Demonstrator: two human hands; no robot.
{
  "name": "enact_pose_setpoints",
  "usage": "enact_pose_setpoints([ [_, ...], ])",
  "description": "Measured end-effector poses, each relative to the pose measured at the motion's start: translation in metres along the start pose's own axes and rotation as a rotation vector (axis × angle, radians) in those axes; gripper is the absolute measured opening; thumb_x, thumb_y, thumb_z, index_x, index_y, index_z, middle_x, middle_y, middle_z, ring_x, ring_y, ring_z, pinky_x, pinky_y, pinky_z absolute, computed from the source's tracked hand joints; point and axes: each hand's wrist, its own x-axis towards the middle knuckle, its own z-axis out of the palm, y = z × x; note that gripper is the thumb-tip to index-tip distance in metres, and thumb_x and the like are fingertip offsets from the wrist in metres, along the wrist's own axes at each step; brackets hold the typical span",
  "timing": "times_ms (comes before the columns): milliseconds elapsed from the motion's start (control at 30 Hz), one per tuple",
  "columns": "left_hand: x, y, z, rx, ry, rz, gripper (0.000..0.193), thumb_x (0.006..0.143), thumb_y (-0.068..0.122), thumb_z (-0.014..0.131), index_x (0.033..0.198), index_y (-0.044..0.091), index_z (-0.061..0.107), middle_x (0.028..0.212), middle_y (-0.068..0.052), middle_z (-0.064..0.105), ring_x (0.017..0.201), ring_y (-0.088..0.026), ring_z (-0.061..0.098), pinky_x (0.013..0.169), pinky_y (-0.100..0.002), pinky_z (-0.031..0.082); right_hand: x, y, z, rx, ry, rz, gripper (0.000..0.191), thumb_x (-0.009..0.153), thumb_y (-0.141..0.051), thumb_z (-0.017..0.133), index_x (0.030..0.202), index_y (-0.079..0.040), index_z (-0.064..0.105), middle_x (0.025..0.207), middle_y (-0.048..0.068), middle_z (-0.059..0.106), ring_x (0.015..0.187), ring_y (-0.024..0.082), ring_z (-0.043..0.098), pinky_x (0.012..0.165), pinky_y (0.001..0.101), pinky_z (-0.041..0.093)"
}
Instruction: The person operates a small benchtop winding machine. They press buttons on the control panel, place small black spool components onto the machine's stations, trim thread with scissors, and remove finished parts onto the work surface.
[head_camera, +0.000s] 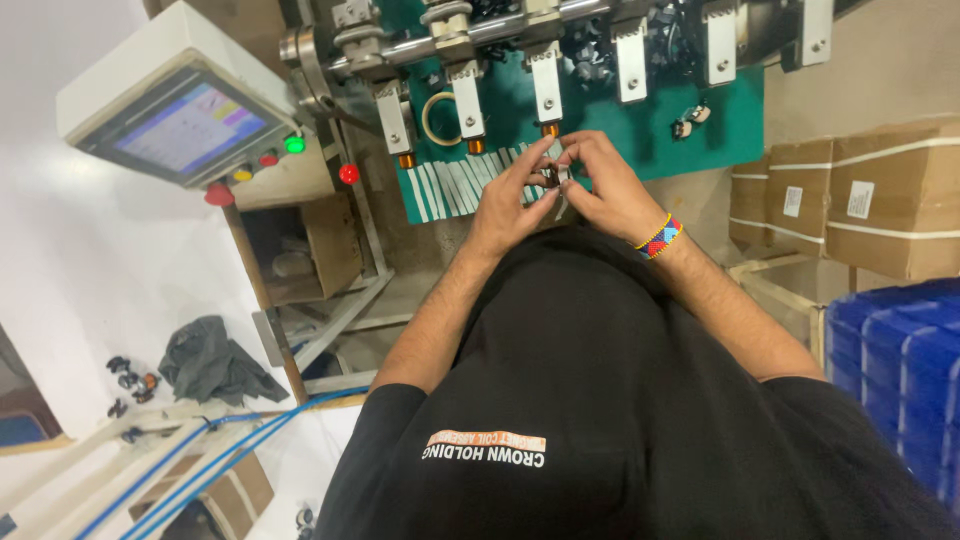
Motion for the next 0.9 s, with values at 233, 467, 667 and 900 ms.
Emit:
enact_pose_setpoints([
  [233,0.008,0.004,0.004,0.116,-0.135,0.163,0.038,0.092,0.006,0.077,0.129,0.006,0.068,0.125,-0.011,0.070,0.115,-0.020,0.071,0.095,-0.032,0.060,-0.044,0.016,0.007,0.002,0.088,0.270,0.038,0.096,-0.018,0.069,0.128,0.001,0.058,0.124,0.017,0.059,0.102,0.025,0.063,0.081,0.0349,0.054],
  [467,0.011,-0.023,0.004,-0.369,-0.121,-0.251,0.037,0.096,0.006,0.077,0.131,-0.001,0.068,0.116,-0.010,0.075,0.097,-0.016,0.071,0.088,-0.030,0.060,-0.070,0.020,0.012,0.601,0.016,0.571,0.016,0.104,-0.014,0.067,0.109,0.001,0.067,0.084,0.005,0.064,0.077,0.015,0.053,0.068,0.0319,0.044],
  [667,0.015,-0.024,0.018,-0.900,-0.273,-0.554,0.039,0.102,0.011,0.065,0.137,-0.005,0.057,0.117,-0.014,0.072,0.096,-0.020,0.074,0.080,-0.029,0.057,-0.043,0.014,-0.022,-0.256,0.304,-0.079,0.005,0.095,-0.007,0.071,0.100,-0.006,0.071,0.099,0.011,0.064,0.093,0.031,0.063,0.080,0.0398,0.051],
  [900,0.023,-0.001,0.043,-0.786,-0.243,-0.458,0.039,0.104,0.010,0.067,0.140,-0.003,0.060,0.117,-0.013,0.071,0.094,-0.019,0.075,0.087,-0.032,0.062,-0.037,0.040,-0.043,0.027,0.295,0.106,0.018,0.096,-0.014,0.076,0.109,-0.004,0.070,0.093,0.007,0.067,0.084,0.018,0.064,0.071,0.0318,0.052],
])
